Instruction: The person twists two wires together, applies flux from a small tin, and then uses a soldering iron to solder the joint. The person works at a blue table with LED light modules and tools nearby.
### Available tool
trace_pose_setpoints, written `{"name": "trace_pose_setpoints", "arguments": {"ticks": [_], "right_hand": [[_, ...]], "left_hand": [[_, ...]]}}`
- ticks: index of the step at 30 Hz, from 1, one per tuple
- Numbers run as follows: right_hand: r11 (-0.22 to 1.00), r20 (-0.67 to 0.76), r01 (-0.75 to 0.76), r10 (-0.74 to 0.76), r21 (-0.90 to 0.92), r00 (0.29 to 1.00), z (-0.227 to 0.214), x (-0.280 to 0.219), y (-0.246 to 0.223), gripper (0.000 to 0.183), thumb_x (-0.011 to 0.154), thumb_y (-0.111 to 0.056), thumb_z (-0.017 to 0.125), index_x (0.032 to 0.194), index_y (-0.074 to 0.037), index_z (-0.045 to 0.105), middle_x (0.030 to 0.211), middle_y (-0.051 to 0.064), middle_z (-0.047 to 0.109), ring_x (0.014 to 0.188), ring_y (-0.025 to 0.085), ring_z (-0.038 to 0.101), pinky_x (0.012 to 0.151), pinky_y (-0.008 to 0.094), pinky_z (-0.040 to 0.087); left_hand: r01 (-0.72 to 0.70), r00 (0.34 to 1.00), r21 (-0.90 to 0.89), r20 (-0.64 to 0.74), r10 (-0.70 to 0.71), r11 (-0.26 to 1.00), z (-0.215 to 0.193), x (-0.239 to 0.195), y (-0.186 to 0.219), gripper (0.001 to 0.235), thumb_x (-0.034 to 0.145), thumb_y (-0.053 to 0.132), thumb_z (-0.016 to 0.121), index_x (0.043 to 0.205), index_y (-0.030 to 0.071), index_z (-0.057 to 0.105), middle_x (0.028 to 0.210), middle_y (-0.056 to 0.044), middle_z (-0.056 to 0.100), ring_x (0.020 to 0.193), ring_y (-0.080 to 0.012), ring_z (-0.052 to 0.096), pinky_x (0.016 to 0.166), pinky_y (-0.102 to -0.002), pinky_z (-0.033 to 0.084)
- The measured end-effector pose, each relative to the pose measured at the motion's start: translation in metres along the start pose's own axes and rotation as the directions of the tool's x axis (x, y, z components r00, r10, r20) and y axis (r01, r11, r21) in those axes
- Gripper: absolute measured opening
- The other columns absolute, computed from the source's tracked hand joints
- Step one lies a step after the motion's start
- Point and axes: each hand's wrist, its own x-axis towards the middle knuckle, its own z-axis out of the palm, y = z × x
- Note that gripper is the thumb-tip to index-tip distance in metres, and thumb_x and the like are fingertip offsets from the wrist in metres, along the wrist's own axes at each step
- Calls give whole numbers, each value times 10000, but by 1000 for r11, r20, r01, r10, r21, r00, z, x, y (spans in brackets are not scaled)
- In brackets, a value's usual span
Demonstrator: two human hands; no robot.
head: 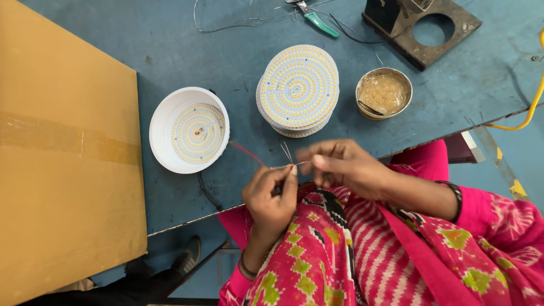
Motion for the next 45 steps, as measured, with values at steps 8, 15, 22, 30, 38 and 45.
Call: {"name": "trace_pose_setpoints", "arguments": {"ticks": [8,15,22,30,38,45], "right_hand": [[-98,543,750,-752,-654,374,-24,22,-27,403,815,-159,875,1184,-66,745,1080,54,729,860,186,671,701,326,487],[369,256,683,-732,-631,632,-12,18,-12,269,890,-186,844,1094,-41,747,982,58,742,838,171,677,686,297,473],[999,-30,6,-7,-33,1000,4,-6,-12,407,836,-233,844,1186,-94,691,1054,48,720,879,176,658,725,298,510],[-60,528,715,-718,-696,454,-25,21,-43,338,839,-222,877,1116,-76,750,1019,70,721,856,202,643,687,329,480],[851,1,305,-337,-428,942,-6,4,-17,281,882,-210,853,1096,-65,744,1006,56,715,853,177,643,691,316,475],[821,-10,404,-446,-404,895,-17,-3,-25,426,886,-295,822,1229,-94,668,1105,61,688,926,177,639,743,318,488]], "left_hand": [[665,743,-506,373,-556,549,-7,-4,-23,57,887,-13,758,875,-50,716,705,-47,684,481,-33,515,424,-193,355],[321,946,-311,143,-290,894,-6,-5,-5,72,900,-4,775,913,-12,704,768,-63,667,582,-79,558,503,-247,404],[-180,980,93,-64,187,979,-4,-2,-4,106,914,18,787,935,25,684,815,-62,672,691,-123,605,582,-303,460],[648,756,-568,399,-518,508,-3,-4,-22,73,888,12,770,872,-29,712,704,-28,674,499,-32,519,441,-196,385],[-102,993,5,-53,103,995,-2,-4,1,100,904,5,790,942,5,698,788,-69,657,619,-133,587,547,-274,425],[238,971,-360,58,-233,902,2,-10,-9,92,937,10,777,911,1,689,812,-29,656,669,-65,607,581,-228,466]]}}
